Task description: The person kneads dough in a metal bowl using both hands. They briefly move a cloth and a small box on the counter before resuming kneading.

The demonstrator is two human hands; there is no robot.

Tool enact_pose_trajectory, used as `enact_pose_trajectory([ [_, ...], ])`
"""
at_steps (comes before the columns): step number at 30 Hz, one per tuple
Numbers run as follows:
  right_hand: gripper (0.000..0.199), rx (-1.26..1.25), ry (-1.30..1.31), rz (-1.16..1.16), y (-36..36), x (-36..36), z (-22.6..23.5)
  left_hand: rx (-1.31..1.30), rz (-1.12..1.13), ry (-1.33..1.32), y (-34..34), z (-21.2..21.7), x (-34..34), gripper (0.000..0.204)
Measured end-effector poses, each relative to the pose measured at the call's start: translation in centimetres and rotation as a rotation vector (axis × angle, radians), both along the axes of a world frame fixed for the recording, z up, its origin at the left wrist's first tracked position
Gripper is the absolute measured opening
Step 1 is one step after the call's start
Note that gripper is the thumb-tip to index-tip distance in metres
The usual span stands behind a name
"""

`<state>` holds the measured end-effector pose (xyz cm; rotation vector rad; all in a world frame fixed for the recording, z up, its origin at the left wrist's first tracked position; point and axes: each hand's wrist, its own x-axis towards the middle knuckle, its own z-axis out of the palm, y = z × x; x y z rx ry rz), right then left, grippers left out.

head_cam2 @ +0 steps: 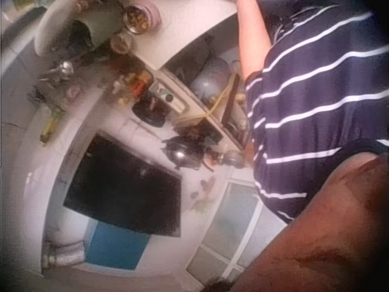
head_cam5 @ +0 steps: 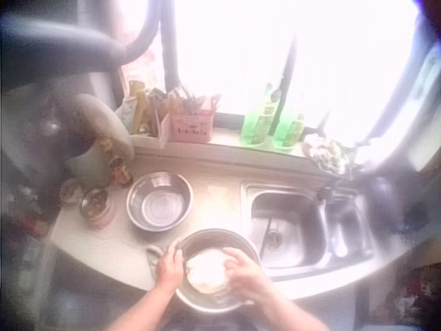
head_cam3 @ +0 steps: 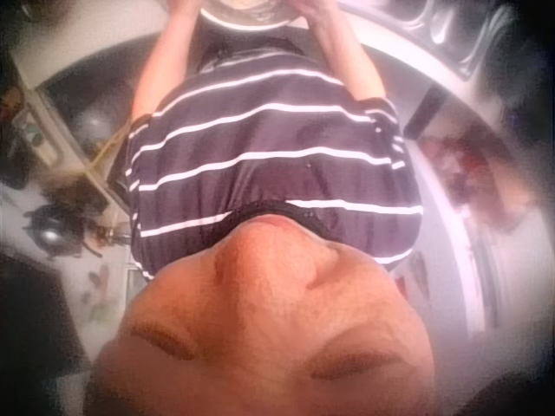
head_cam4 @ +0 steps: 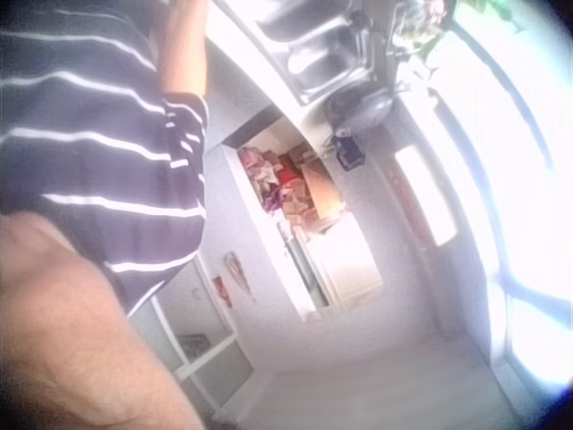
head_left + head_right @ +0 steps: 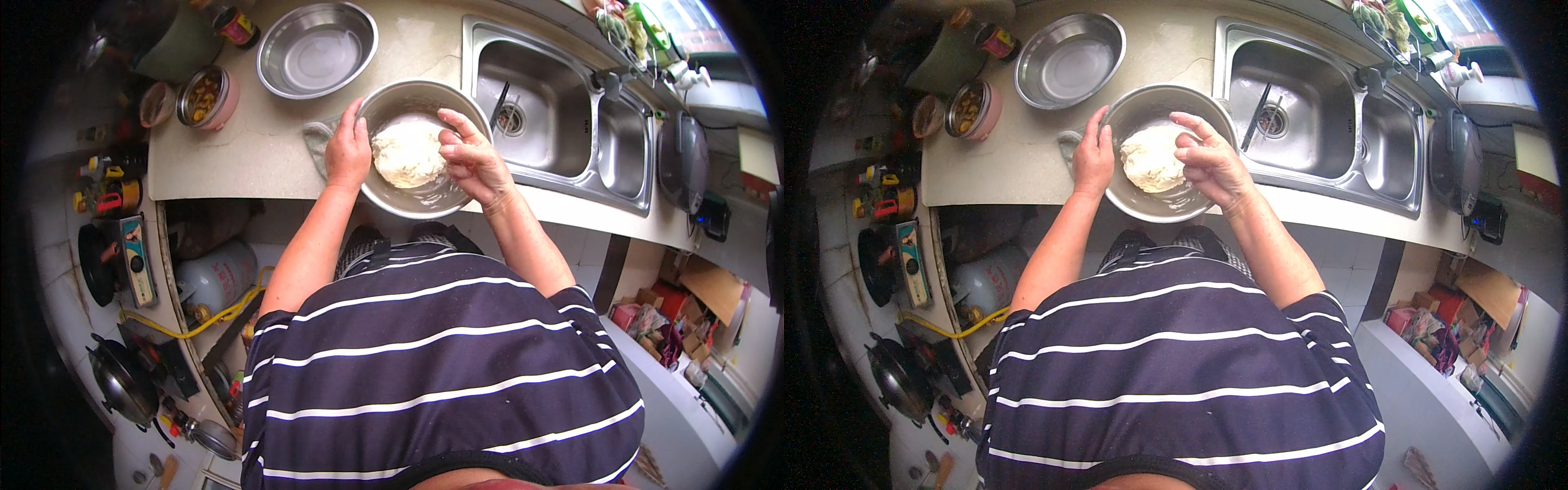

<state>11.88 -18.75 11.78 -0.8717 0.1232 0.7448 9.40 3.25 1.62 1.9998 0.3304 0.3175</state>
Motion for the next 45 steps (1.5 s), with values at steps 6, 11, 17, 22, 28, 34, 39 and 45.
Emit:
enact_pose_trajectory([
  [6,0.040,0.008,-0.041,0.012,-0.4,0.3,-1.0,0.002,0.002,-0.008,0.0,0.0,0.0,0.038],
  [11,0.036,0.181,0.058,-0.020,-0.5,0.7,-0.9,0.008,0.005,-0.027,0.0,0.0,0.1,0.038],
  [17,0.033,-0.075,0.011,-0.073,-0.4,0.7,-1.0,0.010,0.012,-0.052,0.0,-0.1,0.0,0.038],
  [22,0.033,-0.125,-0.050,-0.039,0.0,0.9,-1.6,0.017,0.021,-0.092,-0.1,-0.2,0.1,0.038],
  [28,0.026,-0.190,-0.086,-0.022,0.1,0.8,-1.5,-0.001,0.017,-0.044,0.0,-0.2,0.1,0.038],
  [34,0.032,-0.968,-0.564,0.370,0.8,1.1,-1.7,-0.026,0.010,-0.048,0.0,-0.3,0.2,0.038],
  [39,0.033,-1.246,-1.555,0.239,2.8,1.3,-4.1,-0.046,0.019,-0.096,-0.1,-0.5,0.2,0.037],
  [45,0.066,-1.502,-1.772,0.507,5.0,0.8,-6.6,-0.081,0.021,-0.149,-0.1,-0.2,0.1,0.037],
])
